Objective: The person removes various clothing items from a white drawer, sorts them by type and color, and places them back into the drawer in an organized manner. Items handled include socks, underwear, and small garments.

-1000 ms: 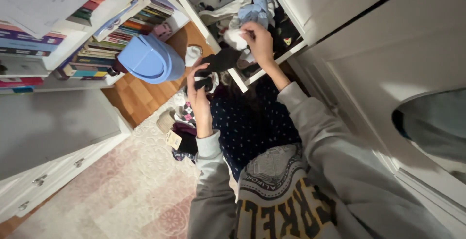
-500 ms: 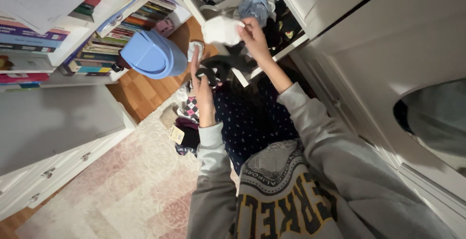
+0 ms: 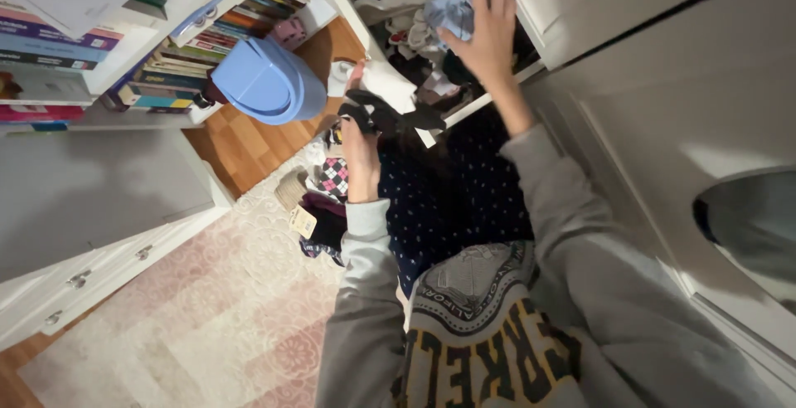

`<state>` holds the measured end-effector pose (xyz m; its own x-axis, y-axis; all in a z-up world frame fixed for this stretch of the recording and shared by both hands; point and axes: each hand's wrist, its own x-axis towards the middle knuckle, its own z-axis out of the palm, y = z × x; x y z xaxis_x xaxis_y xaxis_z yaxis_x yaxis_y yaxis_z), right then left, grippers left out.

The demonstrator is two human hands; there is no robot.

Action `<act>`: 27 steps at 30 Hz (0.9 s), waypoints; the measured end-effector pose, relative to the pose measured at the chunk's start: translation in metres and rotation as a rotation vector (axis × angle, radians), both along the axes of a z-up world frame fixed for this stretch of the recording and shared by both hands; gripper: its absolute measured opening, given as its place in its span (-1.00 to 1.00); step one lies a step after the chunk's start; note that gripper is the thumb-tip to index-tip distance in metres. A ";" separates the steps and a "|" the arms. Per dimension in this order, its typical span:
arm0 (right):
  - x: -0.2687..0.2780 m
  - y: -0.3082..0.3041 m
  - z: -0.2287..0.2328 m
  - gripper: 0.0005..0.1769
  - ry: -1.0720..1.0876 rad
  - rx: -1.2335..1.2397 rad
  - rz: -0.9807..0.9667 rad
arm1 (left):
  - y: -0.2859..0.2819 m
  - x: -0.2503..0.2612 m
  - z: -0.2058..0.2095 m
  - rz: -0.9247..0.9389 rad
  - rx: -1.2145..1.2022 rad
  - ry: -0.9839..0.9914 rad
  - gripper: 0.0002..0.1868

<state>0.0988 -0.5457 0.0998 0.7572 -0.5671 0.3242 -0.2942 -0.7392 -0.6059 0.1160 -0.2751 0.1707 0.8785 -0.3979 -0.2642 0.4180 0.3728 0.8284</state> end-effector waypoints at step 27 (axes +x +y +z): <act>-0.032 0.121 0.039 -0.46 -0.139 0.922 0.455 | -0.031 -0.001 -0.011 -0.031 -0.322 -0.021 0.00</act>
